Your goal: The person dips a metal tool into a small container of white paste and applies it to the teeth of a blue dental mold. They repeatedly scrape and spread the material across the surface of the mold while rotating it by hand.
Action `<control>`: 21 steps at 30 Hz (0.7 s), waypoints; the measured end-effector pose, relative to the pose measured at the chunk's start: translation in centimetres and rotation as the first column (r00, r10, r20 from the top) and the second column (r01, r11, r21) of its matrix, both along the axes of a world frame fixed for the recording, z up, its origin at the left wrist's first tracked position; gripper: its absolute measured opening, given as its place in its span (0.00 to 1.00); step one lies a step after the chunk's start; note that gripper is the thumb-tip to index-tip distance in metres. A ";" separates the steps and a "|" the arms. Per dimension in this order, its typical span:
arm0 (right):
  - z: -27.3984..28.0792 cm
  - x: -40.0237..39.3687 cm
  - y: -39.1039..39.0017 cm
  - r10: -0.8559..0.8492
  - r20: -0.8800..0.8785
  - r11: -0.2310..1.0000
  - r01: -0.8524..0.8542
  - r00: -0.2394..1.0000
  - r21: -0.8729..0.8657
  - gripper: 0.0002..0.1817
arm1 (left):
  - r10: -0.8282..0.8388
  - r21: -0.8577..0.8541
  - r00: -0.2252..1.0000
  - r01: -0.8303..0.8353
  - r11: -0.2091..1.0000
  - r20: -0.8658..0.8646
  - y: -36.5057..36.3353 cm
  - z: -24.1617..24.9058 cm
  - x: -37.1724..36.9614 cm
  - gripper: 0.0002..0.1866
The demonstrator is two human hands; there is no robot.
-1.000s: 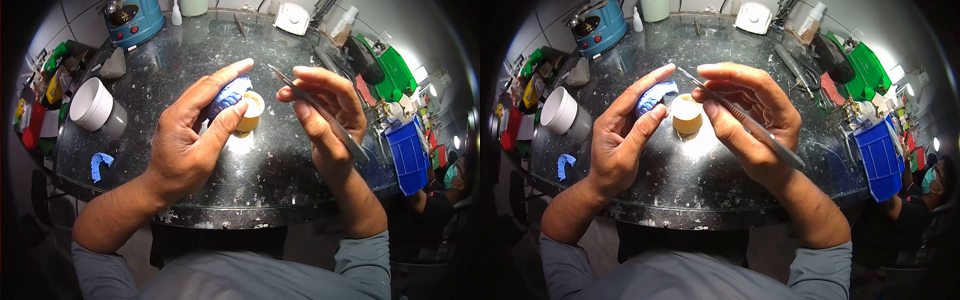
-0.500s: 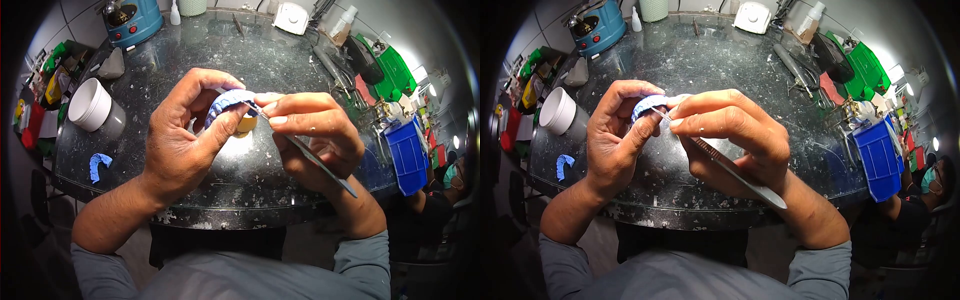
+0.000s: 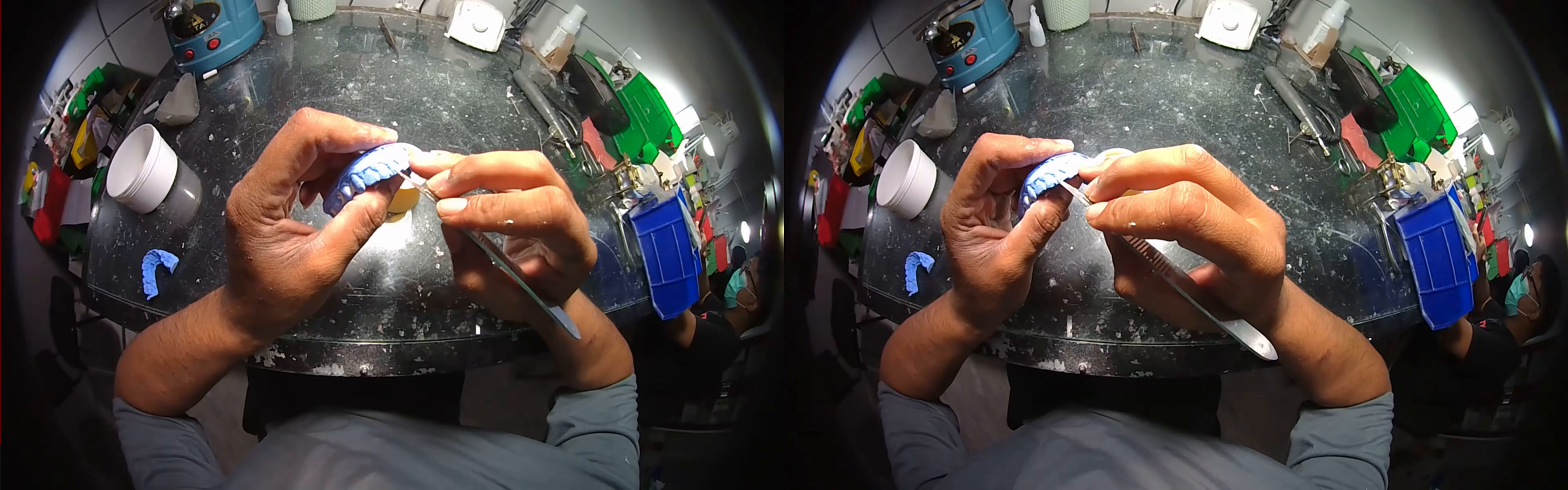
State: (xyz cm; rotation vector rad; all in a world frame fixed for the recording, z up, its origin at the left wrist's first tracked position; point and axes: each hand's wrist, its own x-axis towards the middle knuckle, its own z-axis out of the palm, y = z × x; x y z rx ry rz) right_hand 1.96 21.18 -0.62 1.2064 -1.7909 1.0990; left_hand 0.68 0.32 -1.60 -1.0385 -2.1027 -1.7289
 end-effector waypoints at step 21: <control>0.5 0.3 0.2 -0.021 -0.038 1.000 0.021 0.999 0.009 0.10 | -0.129 0.165 0.991 0.131 0.977 -0.028 0.7 0.0 -0.3 0.16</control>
